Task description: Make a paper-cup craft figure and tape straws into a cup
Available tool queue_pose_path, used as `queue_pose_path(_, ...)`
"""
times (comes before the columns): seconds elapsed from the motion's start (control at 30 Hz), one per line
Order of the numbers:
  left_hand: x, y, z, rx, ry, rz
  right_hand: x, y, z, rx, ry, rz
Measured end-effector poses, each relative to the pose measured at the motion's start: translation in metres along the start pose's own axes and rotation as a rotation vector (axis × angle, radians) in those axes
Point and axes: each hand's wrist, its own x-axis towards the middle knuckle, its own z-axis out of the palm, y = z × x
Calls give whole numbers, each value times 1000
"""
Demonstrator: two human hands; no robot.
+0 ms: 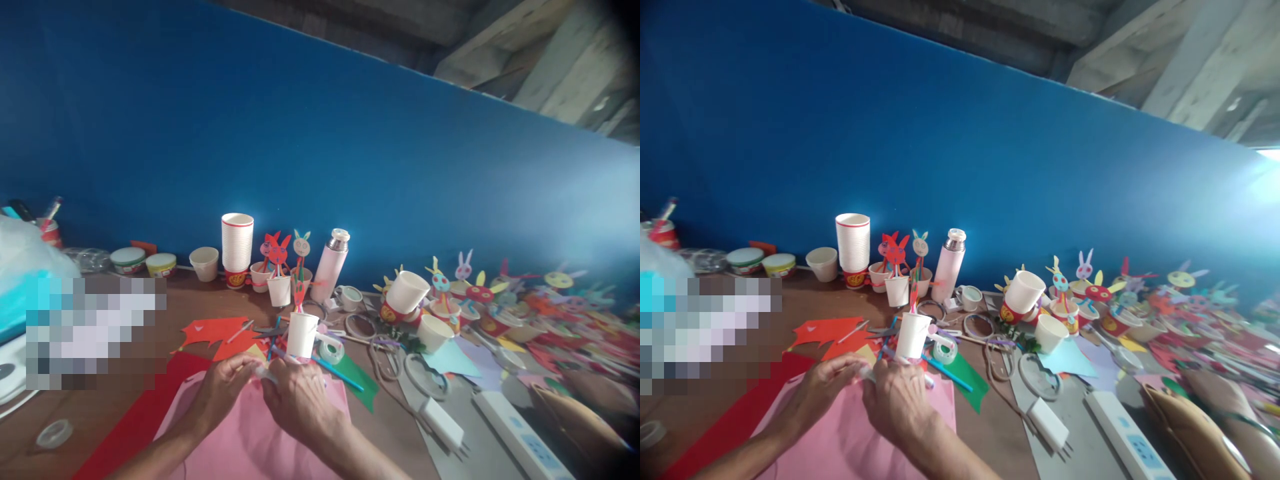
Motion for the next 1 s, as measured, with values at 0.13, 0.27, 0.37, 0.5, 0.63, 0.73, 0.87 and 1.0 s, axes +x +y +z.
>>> queue_pose_path(0.13,0,2,-1,-17,19,-18,1,0,-1,5,20,8)
queue_pose_path(0.27,-1,10,-2,-45,55,-56,2,-1,-7,-6,-20,27)
queue_pose_path(0.37,0,11,-3,-106,71,-83,2,-2,-9,24,-40,33)
queue_pose_path(0.5,3,4,-4,-215,52,-81,2,0,-9,81,-14,36)
queue_pose_path(0.63,5,-2,-4,-211,26,-58,2,1,-12,117,22,40)
queue_pose_path(0.73,6,-4,-5,-178,7,-46,3,2,-14,123,14,43)
queue_pose_path(0.87,6,-7,-5,-143,-11,-51,3,2,-14,108,3,31)
queue_pose_path(1.0,5,-6,-5,-136,-23,-60,2,2,-15,115,-4,-38)
